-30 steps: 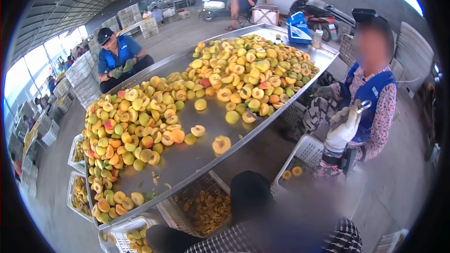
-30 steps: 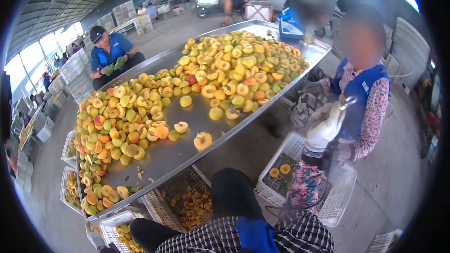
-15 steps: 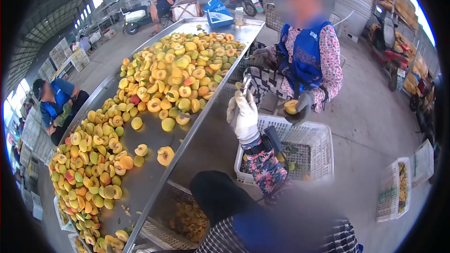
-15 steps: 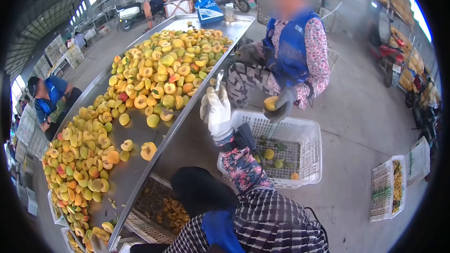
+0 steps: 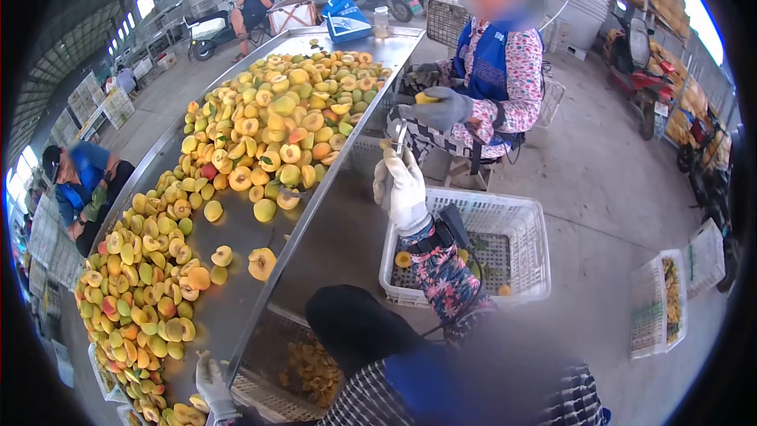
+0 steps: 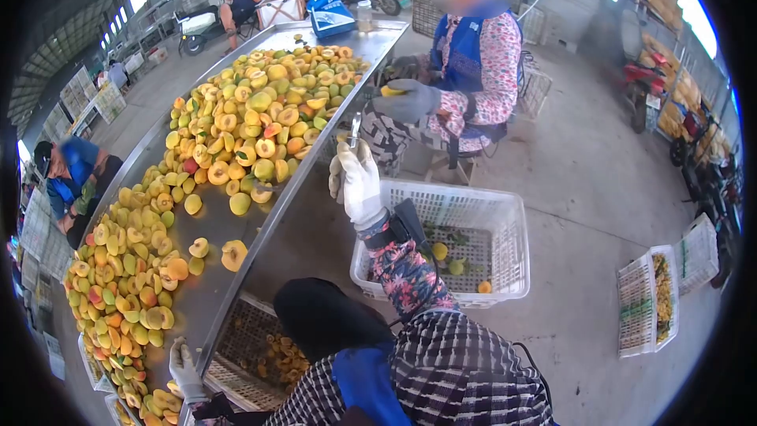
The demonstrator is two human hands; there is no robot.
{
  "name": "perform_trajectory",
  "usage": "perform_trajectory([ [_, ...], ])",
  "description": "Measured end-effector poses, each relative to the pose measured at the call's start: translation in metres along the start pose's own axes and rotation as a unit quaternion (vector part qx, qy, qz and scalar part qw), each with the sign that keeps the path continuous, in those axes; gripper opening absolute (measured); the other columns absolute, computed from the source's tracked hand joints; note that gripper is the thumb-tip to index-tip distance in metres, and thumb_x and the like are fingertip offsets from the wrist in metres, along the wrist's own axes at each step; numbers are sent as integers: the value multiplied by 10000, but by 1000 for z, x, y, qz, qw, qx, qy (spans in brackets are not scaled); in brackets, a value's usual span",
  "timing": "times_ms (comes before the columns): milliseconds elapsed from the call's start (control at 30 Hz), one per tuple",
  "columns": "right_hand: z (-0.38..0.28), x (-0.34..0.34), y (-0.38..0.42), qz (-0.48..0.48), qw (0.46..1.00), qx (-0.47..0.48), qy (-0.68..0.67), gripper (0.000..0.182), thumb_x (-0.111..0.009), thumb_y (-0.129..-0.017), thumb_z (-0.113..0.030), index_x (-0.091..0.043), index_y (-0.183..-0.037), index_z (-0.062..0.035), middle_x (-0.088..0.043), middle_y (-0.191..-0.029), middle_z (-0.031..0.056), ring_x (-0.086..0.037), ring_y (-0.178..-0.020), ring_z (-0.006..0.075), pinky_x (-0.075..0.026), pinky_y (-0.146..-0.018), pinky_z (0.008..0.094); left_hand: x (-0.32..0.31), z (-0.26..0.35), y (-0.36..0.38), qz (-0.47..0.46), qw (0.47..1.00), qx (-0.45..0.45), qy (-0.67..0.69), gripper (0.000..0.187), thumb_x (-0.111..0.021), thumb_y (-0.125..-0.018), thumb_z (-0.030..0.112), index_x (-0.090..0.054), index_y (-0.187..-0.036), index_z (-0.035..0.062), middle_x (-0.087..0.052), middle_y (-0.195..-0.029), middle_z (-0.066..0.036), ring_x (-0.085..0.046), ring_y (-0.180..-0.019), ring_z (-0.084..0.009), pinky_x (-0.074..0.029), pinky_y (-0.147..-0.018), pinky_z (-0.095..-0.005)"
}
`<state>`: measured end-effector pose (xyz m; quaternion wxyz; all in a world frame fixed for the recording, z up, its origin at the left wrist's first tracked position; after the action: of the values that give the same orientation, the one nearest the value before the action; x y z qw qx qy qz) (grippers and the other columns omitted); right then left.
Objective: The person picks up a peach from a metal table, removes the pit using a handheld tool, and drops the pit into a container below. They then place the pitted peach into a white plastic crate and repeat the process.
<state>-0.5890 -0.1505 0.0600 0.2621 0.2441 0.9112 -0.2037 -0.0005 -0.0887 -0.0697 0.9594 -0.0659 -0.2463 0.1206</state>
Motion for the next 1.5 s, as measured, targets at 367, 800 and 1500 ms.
perform_trajectory([
  [367, -35, -183, -58, -258, 961, -39, 97, 154, -572, -948, -258, -579, -894, -113, -559, -618, -22, -498, -443, 69, -349, -384, 216, -17, -2, 4, 41, 978, 99, -177, 218, -612, -921, 210, -684, -964, 9, -665, -736, -84, -596, -642, -138, -480, -631, -279],
  [800, -29, -233, -108, -317, 920, 98, 210, 216, -553, -936, -280, -618, -925, -74, -587, -715, -10, -512, -537, 112, -413, -498, 251, -19, 18, -2, 60, 960, 35, -272, 256, -601, -900, 242, -692, -1060, 64, -685, -1023, -187, -653, -974, -355, -510, -840, -414],
  [1500, 294, -179, 31, -568, 522, -232, 592, 667, -770, -717, -531, -599, -1085, -2, -630, -758, 97, -592, -589, 179, -463, -543, 348, -12, 26, 6, 88, 962, 82, -247, 186, -632, -871, 230, -709, -975, 96, -703, -947, -115, -671, -881, -300, -519, -796, -382],
])
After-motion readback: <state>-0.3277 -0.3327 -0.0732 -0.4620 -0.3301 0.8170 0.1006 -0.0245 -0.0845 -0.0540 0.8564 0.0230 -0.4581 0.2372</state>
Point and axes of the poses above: each hand's wrist, its own y-axis away from the middle knuckle, its own x-axis out of the back of the hand, z = x × y, the point moved 7 cm from there along -y, towards the middle knuckle
